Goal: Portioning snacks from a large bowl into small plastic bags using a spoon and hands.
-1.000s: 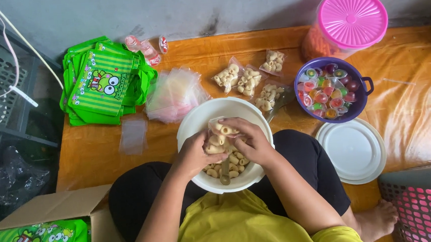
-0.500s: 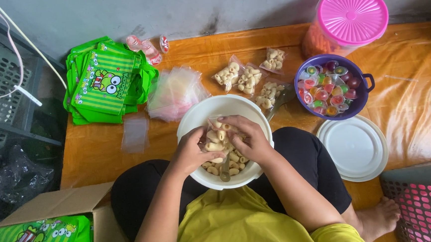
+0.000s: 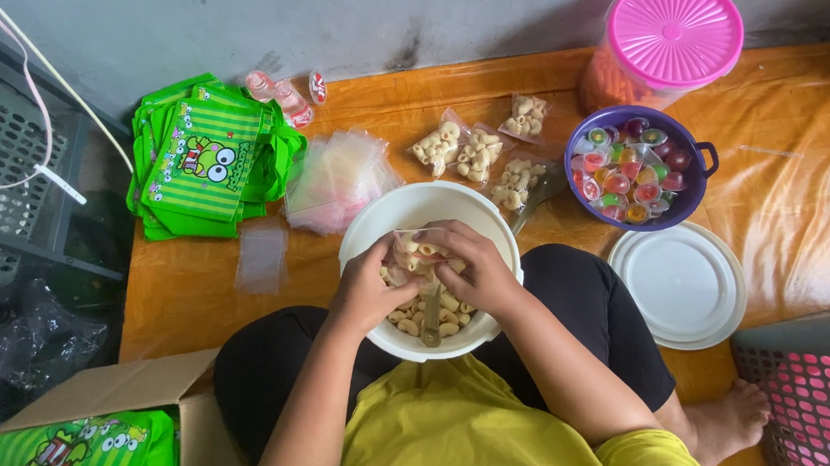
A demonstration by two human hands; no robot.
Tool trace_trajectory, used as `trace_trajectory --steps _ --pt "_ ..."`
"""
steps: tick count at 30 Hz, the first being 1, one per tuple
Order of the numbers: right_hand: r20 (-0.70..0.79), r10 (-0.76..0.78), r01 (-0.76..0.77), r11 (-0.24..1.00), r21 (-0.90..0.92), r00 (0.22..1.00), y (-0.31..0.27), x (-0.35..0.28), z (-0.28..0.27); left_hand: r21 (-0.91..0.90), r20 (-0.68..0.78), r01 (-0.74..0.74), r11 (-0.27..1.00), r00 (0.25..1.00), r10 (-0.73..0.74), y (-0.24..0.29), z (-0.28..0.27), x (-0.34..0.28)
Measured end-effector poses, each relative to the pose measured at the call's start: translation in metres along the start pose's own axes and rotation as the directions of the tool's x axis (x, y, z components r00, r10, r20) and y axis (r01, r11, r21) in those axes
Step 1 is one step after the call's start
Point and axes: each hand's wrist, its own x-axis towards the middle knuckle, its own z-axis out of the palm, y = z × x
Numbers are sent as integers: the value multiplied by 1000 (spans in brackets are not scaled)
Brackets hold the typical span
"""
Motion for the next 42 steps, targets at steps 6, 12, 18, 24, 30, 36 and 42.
trace_trajectory --steps 6,12,18,24,30,36,42 --pt "108 103 -99 994 -41 989 -8 -1 2 420 -70 -234 877 955 288 -17 20 -5" --pt "-22 146 -147 984 -96 989 20 -6 -2 338 -190 -215 916 938 290 -21 24 -1" --pt "-128 194 -209 971 -114 973 25 -3 -4 454 -124 -333 827 895 428 -17 20 1" --pt "-85 277 -272 960 69 957 26 -6 -4 542 -111 -372 754 857 503 -33 24 4" --pt "-92 195 -193 981 31 977 31 -7 -6 414 -66 -373 830 897 437 -19 17 1" --pt "-72 149 -143 986 82 986 36 -10 -3 66 -10 -358 932 933 359 9 3 -1" --pt "77 112 -127 964 232 991 25 -7 -5 -179 117 -74 981 989 96 -6 11 4"
